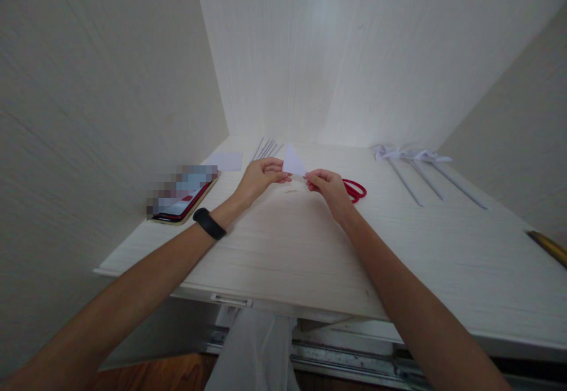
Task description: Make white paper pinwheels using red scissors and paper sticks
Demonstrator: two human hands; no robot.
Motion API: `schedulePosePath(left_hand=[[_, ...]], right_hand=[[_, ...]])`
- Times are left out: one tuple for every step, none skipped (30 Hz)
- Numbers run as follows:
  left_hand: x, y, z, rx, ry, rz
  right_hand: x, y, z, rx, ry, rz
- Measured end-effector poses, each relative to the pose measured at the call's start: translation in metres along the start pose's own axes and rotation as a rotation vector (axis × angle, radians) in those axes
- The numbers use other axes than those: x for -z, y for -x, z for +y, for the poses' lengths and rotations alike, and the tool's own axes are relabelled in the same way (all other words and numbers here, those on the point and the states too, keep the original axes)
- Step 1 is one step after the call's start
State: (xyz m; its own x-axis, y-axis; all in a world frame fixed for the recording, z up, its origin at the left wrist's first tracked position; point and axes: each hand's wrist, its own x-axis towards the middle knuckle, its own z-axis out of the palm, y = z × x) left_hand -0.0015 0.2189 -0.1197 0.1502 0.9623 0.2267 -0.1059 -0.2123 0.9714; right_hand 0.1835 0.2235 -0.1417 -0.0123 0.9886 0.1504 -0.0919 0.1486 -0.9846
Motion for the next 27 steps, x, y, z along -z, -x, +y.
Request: schedulePosePath(left_hand=[[-0.0001,0.0004,0.0003,-0.01,0.006,0.007],[-0.0003,0.0009,0.0008,-0.018,0.01,0.019],[-0.0005,0.0013,0.0012,-0.026,0.012,0.031],[-0.0006,0.0016,0.0017,-0.033,0.013,0.045],[-0.0007,0.0018,0.0019,-0.04,0.012,0.057],[-0.0008,0.0019,0.0021,-0.048,0.009,0.067],[-0.0009,0.0019,0.0021,-0.056,0.003,0.074],[-0.001,0.0019,0.0021,-0.065,-0.004,0.078],[-0.0012,0.0019,0.0021,-0.073,-0.01,0.078],[-0.0015,0.002,0.0021,-0.079,-0.016,0.078],[-0.0019,0.0023,0.0022,-0.085,-0.021,0.076],[-0.0024,0.0027,0.0024,-0.093,-0.026,0.074],[-0.0029,0.0032,0.0027,-0.1,-0.029,0.071],[-0.0034,0.0038,0.0031,-0.108,-0.032,0.071],[-0.0039,0.0045,0.0035,-0.116,-0.032,0.069],[-0.0043,0.0051,0.0039,-0.126,-0.027,0.065],[-0.0046,0.0056,0.0042,-0.137,-0.019,0.059],[-0.0049,0.0061,0.0046,-0.146,-0.011,0.053],[-0.0051,0.0064,0.0049,-0.153,-0.009,0.049],[-0.0052,0.0066,0.0051,-0.158,-0.013,0.048],[-0.0052,0.0067,0.0053,-0.161,-0.024,0.048],[-0.0051,0.0066,0.0054,-0.165,-0.037,0.049],[-0.0049,0.0064,0.0054,-0.169,-0.049,0.047],[-0.0047,0.0062,0.0053,-0.173,-0.057,0.041],[-0.0045,0.0058,0.0051,-0.176,-0.062,0.033],[-0.0042,0.0055,0.0048,-0.176,-0.067,0.025],[-0.004,0.0053,0.0044,-0.172,-0.072,0.017]], right_hand=[[-0.0008,0.0004,0.0,-0.001,0.017,-0.017],[-0.0016,0.0011,0.0,0.001,0.039,-0.036],[-0.0025,0.0018,-0.0001,0.008,0.066,-0.058],[-0.0033,0.0028,-0.0003,0.015,0.097,-0.084],[-0.0042,0.004,-0.0004,0.023,0.129,-0.113],[-0.0051,0.0052,-0.0005,0.034,0.16,-0.143],[-0.0059,0.0065,-0.0005,0.047,0.188,-0.172],[-0.0066,0.0077,-0.0005,0.064,0.216,-0.197],[-0.0071,0.0087,-0.0004,0.082,0.243,-0.218],[-0.0074,0.0095,-0.0003,0.098,0.269,-0.234],[-0.0075,0.0098,-0.0002,0.115,0.29,-0.244],[-0.0074,0.0099,0.0,0.126,0.303,-0.248],[-0.0071,0.0096,0.0003,0.134,0.307,-0.252],[-0.0067,0.0091,0.0007,0.139,0.305,-0.255],[-0.0063,0.0085,0.0011,0.145,0.3,-0.257],[-0.006,0.0078,0.0015,0.151,0.298,-0.26],[-0.0059,0.0073,0.002,0.158,0.301,-0.265],[-0.0058,0.007,0.0023,0.164,0.308,-0.269],[-0.0059,0.0068,0.0027,0.17,0.316,-0.268],[-0.006,0.0069,0.0029,0.175,0.322,-0.264],[-0.0061,0.007,0.0031,0.179,0.327,-0.26],[-0.0061,0.0072,0.0032,0.181,0.332,-0.251],[-0.0061,0.0073,0.0032,0.182,0.335,-0.24],[-0.006,0.0075,0.0031,0.181,0.336,-0.226],[-0.0059,0.0076,0.0029,0.178,0.332,-0.21],[-0.0057,0.0077,0.0026,0.173,0.326,-0.195],[-0.0054,0.0077,0.0022,0.168,0.32,-0.182]])
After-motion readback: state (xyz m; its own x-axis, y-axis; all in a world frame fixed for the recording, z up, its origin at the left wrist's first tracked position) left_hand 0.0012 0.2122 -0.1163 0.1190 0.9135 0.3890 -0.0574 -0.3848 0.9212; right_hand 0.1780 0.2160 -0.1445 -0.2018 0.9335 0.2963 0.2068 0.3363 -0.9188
